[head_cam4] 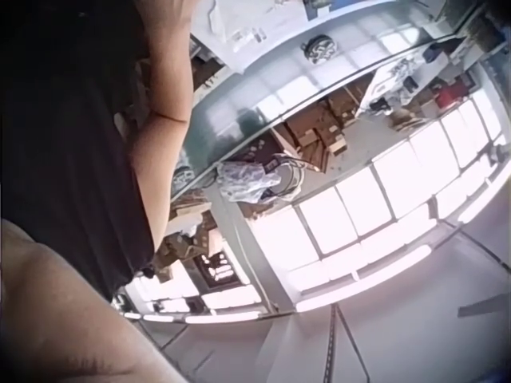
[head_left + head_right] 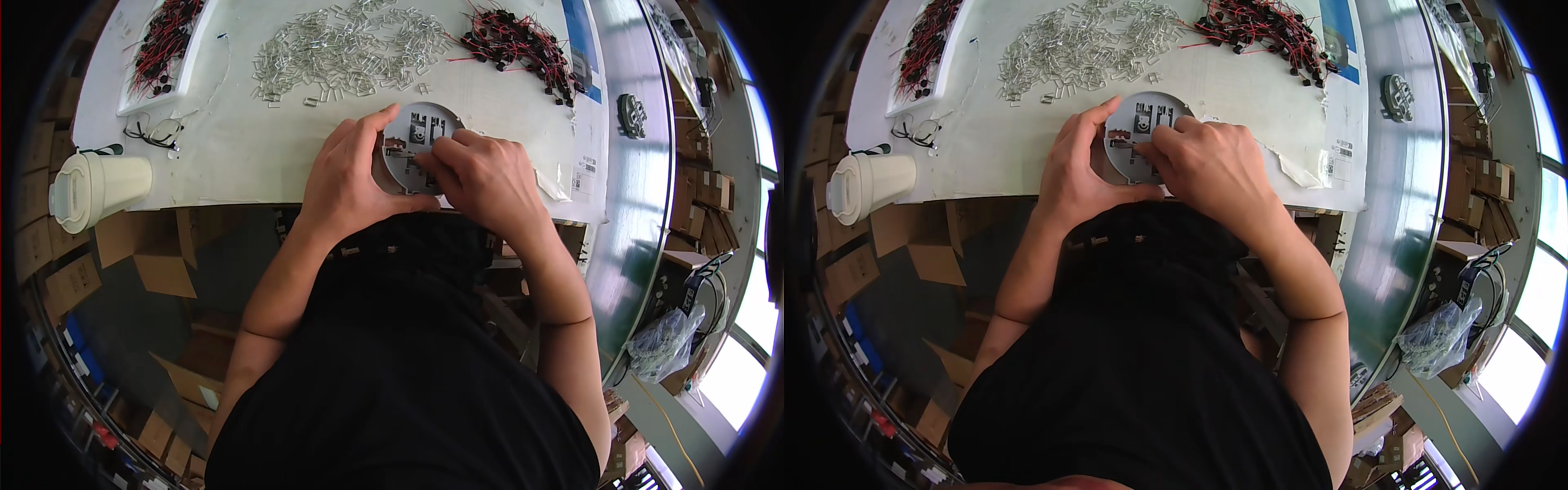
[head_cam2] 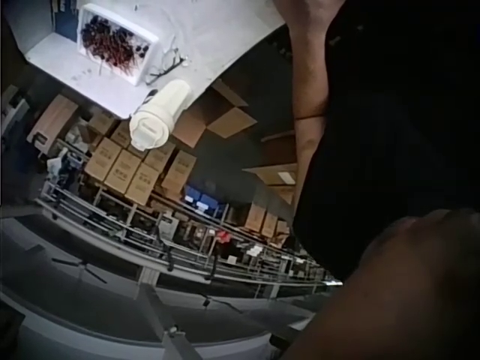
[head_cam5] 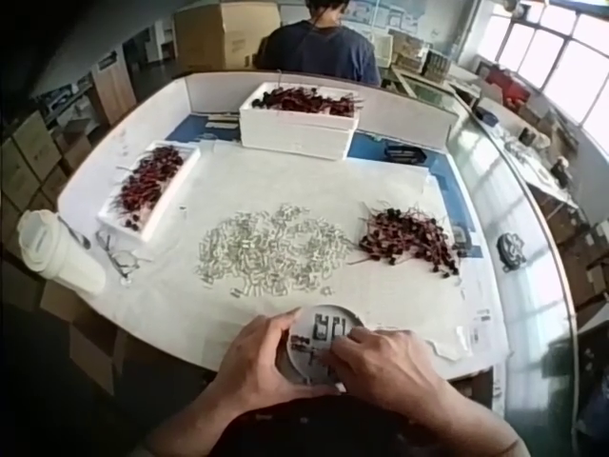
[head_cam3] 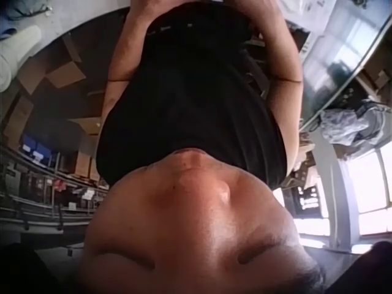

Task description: Insert small wires and electronic components into a circular plastic base and secure them.

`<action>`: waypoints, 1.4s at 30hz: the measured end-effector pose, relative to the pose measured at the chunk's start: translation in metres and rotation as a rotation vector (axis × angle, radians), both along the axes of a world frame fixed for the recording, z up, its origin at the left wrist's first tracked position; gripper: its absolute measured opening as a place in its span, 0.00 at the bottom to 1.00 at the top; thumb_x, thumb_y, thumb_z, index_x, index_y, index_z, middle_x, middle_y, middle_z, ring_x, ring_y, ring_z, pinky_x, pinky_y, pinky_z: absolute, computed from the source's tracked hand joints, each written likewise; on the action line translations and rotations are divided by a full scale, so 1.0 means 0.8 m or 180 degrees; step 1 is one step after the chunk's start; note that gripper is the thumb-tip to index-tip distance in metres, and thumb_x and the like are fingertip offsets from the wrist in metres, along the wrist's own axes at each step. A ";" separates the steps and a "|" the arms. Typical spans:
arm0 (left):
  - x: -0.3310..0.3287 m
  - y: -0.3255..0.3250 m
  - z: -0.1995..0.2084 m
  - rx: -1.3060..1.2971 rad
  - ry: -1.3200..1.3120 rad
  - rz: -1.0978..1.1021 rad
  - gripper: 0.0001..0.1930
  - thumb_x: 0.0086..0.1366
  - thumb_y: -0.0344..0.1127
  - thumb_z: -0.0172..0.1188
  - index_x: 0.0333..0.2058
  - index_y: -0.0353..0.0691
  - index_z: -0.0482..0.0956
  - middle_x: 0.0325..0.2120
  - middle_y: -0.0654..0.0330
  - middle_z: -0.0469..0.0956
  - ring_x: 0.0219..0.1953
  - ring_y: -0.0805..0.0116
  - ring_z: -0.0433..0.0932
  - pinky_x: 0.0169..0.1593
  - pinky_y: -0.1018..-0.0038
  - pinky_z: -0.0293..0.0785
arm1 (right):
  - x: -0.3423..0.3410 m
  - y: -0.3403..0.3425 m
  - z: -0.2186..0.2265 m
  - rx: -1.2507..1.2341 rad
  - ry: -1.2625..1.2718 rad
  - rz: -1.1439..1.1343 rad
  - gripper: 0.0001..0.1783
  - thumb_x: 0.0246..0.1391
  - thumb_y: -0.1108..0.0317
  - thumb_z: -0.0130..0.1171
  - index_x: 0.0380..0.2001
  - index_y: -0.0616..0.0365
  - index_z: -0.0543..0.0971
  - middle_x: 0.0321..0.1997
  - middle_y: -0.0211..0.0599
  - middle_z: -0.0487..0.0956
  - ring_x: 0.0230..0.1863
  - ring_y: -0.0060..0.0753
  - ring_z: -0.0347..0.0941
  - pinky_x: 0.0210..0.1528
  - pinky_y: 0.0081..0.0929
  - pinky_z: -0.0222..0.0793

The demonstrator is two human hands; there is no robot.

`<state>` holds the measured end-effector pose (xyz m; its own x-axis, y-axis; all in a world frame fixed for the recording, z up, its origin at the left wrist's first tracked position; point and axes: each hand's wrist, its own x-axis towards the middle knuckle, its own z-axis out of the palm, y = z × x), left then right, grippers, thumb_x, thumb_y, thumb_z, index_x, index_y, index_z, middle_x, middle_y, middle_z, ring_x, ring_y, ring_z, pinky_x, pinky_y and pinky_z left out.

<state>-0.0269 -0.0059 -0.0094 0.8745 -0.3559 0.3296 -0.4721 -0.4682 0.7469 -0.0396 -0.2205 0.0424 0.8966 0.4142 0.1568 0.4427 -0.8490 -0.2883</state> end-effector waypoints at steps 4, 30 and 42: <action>-0.003 -0.001 -0.002 0.0023 -0.0018 0.0011 0.57 0.39 0.57 0.88 0.65 0.35 0.72 0.49 0.54 0.84 0.49 0.55 0.82 0.54 0.60 0.80 | -0.007 -0.003 0.008 -0.0031 0.0087 -0.0099 0.16 0.64 0.57 0.68 0.25 0.52 0.79 0.23 0.36 0.75 0.24 0.48 0.77 0.25 0.45 0.69; 0.000 -0.002 -0.003 -0.0014 -0.0068 -0.0027 0.59 0.36 0.51 0.91 0.67 0.36 0.72 0.51 0.52 0.81 0.51 0.55 0.82 0.55 0.61 0.81 | -0.008 0.008 0.003 -0.0099 -0.0054 -0.0145 0.15 0.62 0.56 0.69 0.24 0.50 0.80 0.22 0.33 0.77 0.22 0.42 0.79 0.22 0.40 0.73; -0.002 0.000 -0.004 -0.0002 0.0015 -0.0032 0.59 0.36 0.51 0.91 0.66 0.36 0.72 0.50 0.52 0.81 0.50 0.55 0.83 0.53 0.61 0.82 | -0.009 -0.001 0.005 0.0048 0.0165 -0.0303 0.16 0.63 0.60 0.68 0.24 0.54 0.77 0.23 0.36 0.75 0.24 0.50 0.76 0.25 0.46 0.69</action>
